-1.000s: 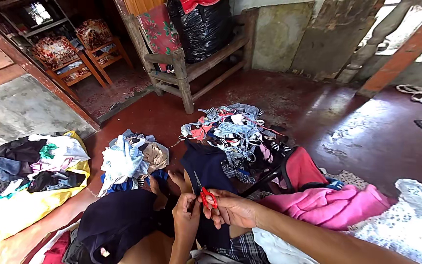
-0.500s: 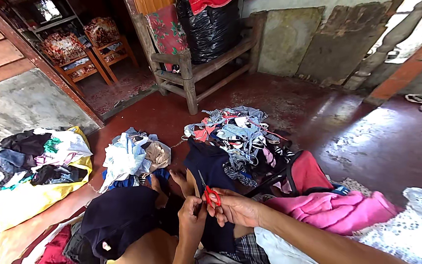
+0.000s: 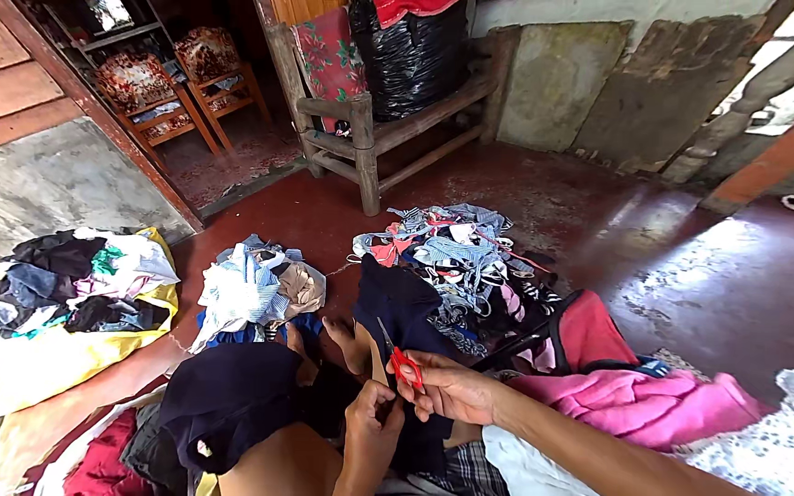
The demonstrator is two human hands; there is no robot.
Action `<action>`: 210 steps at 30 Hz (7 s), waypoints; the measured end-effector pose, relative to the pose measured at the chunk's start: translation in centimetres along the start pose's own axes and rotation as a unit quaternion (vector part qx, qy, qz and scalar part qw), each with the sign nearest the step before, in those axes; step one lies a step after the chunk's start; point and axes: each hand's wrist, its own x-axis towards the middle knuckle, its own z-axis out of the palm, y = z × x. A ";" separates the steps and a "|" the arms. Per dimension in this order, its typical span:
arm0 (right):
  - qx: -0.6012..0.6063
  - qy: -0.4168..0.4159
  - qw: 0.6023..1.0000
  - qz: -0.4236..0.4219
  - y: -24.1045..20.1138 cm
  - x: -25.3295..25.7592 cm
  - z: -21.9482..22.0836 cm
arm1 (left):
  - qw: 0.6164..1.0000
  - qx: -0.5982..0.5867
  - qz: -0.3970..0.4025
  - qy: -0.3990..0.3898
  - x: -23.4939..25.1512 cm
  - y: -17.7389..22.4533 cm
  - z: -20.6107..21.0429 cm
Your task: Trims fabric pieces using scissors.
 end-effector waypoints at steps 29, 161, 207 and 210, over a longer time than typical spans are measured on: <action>-0.088 -0.010 0.995 0.052 -0.3 -0.4 0.5 | 0.836 -0.380 -0.346 0.191 10.6 1.4 2.2; -0.031 -0.042 0.994 0.092 -2.3 0.1 -0.4 | 0.985 0.079 -0.051 0.142 8.0 -2.0 -0.4; -0.064 0.052 0.997 0.004 -0.5 2.9 1.7 | 0.948 -0.294 -0.093 0.082 7.8 -4.0 -1.1; -0.082 0.051 0.995 0.011 -0.8 2.9 1.6 | 0.934 -0.310 -0.152 0.090 7.9 -4.6 -1.2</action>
